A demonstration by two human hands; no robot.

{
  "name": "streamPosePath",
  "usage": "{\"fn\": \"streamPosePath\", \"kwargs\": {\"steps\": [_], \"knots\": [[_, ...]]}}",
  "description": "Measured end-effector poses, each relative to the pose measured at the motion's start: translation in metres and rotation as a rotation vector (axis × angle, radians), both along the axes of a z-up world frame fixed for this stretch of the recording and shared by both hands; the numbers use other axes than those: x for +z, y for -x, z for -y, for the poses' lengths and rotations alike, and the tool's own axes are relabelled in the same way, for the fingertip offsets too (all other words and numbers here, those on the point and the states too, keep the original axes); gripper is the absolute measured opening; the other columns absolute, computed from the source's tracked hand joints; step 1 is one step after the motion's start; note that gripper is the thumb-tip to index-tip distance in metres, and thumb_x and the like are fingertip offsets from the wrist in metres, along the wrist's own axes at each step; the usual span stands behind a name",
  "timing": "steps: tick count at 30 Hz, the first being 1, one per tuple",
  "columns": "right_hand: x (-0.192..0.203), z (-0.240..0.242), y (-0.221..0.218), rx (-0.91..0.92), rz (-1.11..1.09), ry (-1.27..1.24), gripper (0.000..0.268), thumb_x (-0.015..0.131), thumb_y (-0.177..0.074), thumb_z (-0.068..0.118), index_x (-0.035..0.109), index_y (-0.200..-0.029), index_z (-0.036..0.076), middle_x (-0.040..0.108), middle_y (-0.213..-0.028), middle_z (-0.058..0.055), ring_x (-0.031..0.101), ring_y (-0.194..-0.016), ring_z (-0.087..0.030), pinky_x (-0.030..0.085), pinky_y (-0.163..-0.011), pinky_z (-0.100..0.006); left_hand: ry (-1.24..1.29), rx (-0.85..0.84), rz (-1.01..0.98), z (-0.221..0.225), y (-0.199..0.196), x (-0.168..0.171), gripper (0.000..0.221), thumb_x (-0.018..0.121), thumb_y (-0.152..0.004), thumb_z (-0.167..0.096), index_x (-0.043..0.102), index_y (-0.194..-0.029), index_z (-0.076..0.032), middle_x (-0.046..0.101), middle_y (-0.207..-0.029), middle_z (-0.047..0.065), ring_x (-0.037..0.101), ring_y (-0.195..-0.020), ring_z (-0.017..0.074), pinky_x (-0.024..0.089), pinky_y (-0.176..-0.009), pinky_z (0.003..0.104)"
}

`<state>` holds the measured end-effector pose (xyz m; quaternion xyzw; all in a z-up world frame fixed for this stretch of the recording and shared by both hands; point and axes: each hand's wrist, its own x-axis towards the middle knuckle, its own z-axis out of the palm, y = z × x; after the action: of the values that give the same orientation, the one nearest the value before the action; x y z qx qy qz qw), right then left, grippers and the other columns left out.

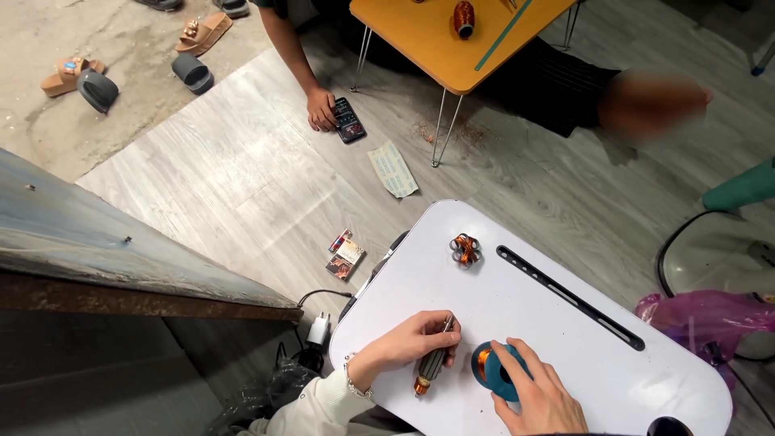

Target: A person is manually winding copper wire onto a motor armature core while sitting on the floor.

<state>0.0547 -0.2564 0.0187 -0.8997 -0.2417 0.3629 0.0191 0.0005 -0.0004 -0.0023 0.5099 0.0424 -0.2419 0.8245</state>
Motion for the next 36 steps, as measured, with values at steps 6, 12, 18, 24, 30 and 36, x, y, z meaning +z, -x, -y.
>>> {"fn": "streamPosePath", "kwargs": {"steps": [6,12,18,24,30,36], "knots": [[0.0,-0.005,0.006,-0.023,0.215,-0.042,0.082,0.082,-0.072,0.043,0.044,-0.143,0.024,0.047,-0.138,-0.003,0.074,-0.101,-0.023,0.063,-0.088,-0.041,-0.028,-0.014,0.016,0.0,0.001,0.006,0.012,0.059,-0.101,-0.017,0.059,-0.097,-0.006,0.065,-0.081,0.005,0.066,-0.075,0.0128,0.057,-0.075,0.026],[0.044,-0.032,0.018,-0.104,0.354,0.001,0.075,0.08,-0.071,0.05,0.05,-0.133,0.021,0.055,-0.115,-0.003,0.075,-0.054,-0.027,0.062,-0.055,-0.04,-0.042,-0.033,0.081,-0.001,0.001,0.009,0.007,0.058,-0.1,-0.012,0.059,-0.098,-0.006,0.066,-0.084,0.006,0.067,-0.078,0.0147,0.059,-0.077,0.028],[0.046,-0.049,0.025,-0.214,0.558,-0.035,0.06,0.079,-0.073,0.06,0.059,-0.104,0.012,0.058,-0.072,-0.005,0.057,-0.036,-0.024,0.047,-0.04,-0.035,-0.021,-0.058,0.124,-0.003,0.001,0.013,0.014,0.051,-0.105,-0.022,0.053,-0.102,-0.008,0.064,-0.093,0.006,0.067,-0.085,0.0151,0.055,-0.082,0.029],[0.057,-0.049,0.017,-0.227,0.366,-0.2,0.082,0.083,-0.069,0.049,0.053,-0.133,0.007,0.061,-0.122,-0.011,0.075,-0.072,-0.034,0.061,-0.059,-0.042,-0.294,-0.028,0.133,-0.002,0.001,0.015,0.025,0.071,-0.086,-0.022,0.058,-0.105,-0.013,0.059,-0.084,0.002,0.053,-0.075,0.0134,0.044,-0.067,0.025],[0.049,-0.028,0.025,-0.08,0.316,-0.178,0.07,0.072,-0.078,0.044,0.048,-0.141,0.026,0.053,-0.126,-0.002,0.07,-0.097,-0.038,0.06,-0.073,-0.058,-0.194,-0.006,0.201,-0.004,0.008,-0.016,0.043,0.077,-0.085,-0.012,0.059,-0.123,-0.006,0.063,-0.086,0.009,0.065,-0.081,0.0208,0.055,-0.078,0.039],[0.067,-0.046,0.03,-0.226,0.452,-0.185,0.078,0.079,-0.075,0.058,0.053,-0.13,0.008,0.058,-0.097,-0.013,0.071,-0.08,-0.044,0.059,-0.066,-0.058,-0.215,-0.014,0.153,-0.001,0.005,-0.01,0.041,0.074,-0.084,-0.012,0.063,-0.123,-0.008,0.067,-0.086,0.015,0.067,-0.077,0.0292,0.056,-0.078,0.046]]}}
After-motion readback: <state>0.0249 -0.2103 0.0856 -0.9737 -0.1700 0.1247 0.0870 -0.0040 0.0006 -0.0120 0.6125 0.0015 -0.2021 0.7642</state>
